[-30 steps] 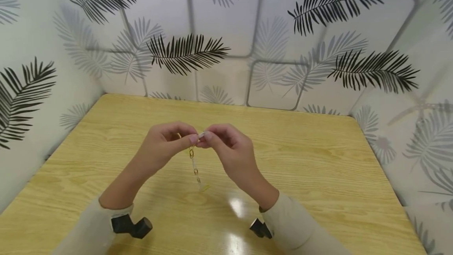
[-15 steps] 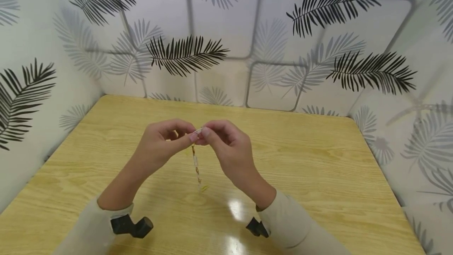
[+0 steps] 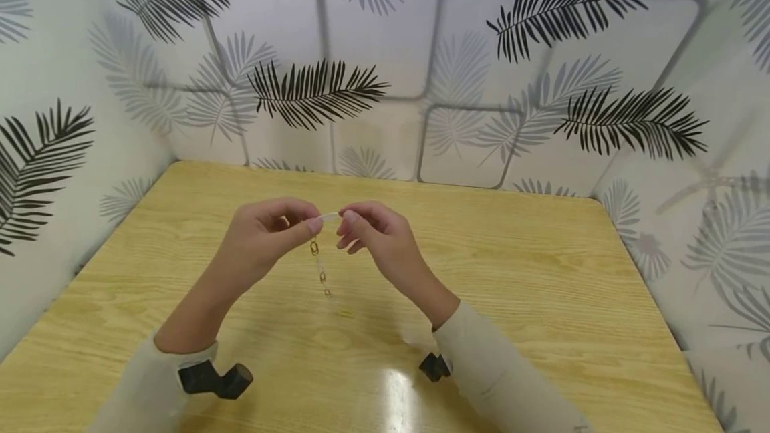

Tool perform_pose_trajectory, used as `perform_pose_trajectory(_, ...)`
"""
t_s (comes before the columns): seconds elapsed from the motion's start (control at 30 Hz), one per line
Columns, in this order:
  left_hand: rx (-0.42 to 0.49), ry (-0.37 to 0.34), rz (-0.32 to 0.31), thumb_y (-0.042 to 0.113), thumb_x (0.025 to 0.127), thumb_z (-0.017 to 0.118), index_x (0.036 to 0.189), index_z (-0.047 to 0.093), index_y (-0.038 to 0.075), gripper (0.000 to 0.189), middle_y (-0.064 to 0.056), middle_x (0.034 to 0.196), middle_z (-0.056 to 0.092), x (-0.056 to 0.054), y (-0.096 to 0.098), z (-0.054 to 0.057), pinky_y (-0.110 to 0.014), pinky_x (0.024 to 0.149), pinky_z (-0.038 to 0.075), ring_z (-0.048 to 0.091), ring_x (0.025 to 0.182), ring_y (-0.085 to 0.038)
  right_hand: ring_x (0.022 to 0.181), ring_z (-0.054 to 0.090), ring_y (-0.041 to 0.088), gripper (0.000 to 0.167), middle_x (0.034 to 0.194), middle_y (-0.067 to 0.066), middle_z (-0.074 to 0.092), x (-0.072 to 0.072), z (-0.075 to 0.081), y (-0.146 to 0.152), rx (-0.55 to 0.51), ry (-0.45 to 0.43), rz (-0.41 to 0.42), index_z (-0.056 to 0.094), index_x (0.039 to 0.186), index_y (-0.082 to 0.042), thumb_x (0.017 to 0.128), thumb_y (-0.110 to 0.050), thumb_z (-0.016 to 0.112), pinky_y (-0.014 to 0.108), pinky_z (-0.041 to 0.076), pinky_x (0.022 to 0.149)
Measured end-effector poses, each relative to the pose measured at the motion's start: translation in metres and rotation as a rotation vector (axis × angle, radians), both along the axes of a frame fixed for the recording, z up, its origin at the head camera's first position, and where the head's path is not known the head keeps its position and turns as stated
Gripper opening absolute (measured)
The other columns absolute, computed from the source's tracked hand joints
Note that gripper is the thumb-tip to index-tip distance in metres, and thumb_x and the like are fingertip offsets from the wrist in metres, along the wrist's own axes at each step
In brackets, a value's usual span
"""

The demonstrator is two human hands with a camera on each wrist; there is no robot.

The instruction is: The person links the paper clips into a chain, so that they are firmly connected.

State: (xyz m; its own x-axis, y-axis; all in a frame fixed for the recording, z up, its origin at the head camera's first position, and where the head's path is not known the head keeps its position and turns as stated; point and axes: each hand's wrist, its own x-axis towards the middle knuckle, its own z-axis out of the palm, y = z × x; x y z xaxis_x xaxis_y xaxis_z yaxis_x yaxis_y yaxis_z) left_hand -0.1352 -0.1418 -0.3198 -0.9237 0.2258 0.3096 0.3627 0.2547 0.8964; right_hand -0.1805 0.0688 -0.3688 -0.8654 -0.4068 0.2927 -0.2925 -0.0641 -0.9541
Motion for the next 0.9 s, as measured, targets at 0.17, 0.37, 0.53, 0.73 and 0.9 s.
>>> perform_pose_trajectory(0.17, -0.008, -0.007, -0.017, 0.025, 0.094, 0.073, 0.099, 0.075, 0.017, 0.01, -0.001, 0.081, 0.064, 0.0, -0.006, 0.002, -0.027, 0.053, 0.036, 0.046, 0.063, -0.021, 0.089, 0.07, 0.029, 0.026, 0.105, 0.014, 0.069, -0.038, -0.036, -0.011, 0.268, -0.062, 0.065, 0.067, 0.119, -0.005, 0.102, -0.025, 0.061, 0.046, 0.059, 0.076)
perform_pose_trajectory(0.37, -0.019, 0.005, 0.013, 0.022, 0.094, 0.072, 0.1, 0.075, 0.015, 0.01, -0.001, 0.081, 0.065, -0.001, -0.013, 0.004, -0.027, 0.052, 0.036, 0.046, 0.062, -0.02, 0.087, 0.064, 0.025, 0.017, 0.1, 0.01, 0.072, -0.07, -0.066, -0.03, 0.566, 0.014, 0.17, 0.073, 0.111, -0.013, 0.1, -0.022, 0.064, 0.036, 0.055, 0.071)
perform_pose_trajectory(0.53, -0.02, 0.005, 0.028, 0.021, 0.094, 0.072, 0.099, 0.075, 0.015, 0.008, 0.0, 0.081, 0.064, -0.002, -0.017, 0.006, -0.027, 0.051, 0.035, 0.044, 0.061, -0.019, 0.09, 0.06, 0.007, 0.011, 0.104, -0.003, 0.075, -0.086, -0.078, -0.044, 0.698, 0.184, 0.263, 0.077, 0.104, -0.011, 0.096, -0.015, 0.07, 0.022, 0.049, 0.081)
perform_pose_trajectory(0.73, -0.021, 0.002, 0.027, 0.02, 0.093, 0.072, 0.097, 0.075, 0.015, 0.007, 0.0, 0.083, 0.065, -0.001, -0.021, 0.01, -0.026, 0.051, 0.035, 0.044, 0.061, -0.017, 0.085, 0.055, 0.007, 0.01, 0.098, -0.006, 0.072, -0.097, -0.079, -0.053, 0.809, 0.258, 0.331, 0.077, 0.102, -0.014, 0.093, -0.016, 0.073, 0.022, 0.047, 0.081)
perform_pose_trajectory(0.9, -0.02, -0.011, 0.021, 0.019, 0.093, 0.072, 0.097, 0.075, 0.014, 0.007, 0.0, 0.086, 0.066, -0.001, -0.023, 0.011, -0.026, 0.051, 0.035, 0.043, 0.06, -0.017, 0.082, 0.049, 0.008, 0.007, 0.091, -0.007, 0.062, -0.102, -0.078, -0.058, 0.906, 0.28, 0.359, 0.076, 0.093, -0.014, 0.092, -0.02, 0.074, 0.022, 0.042, 0.074)
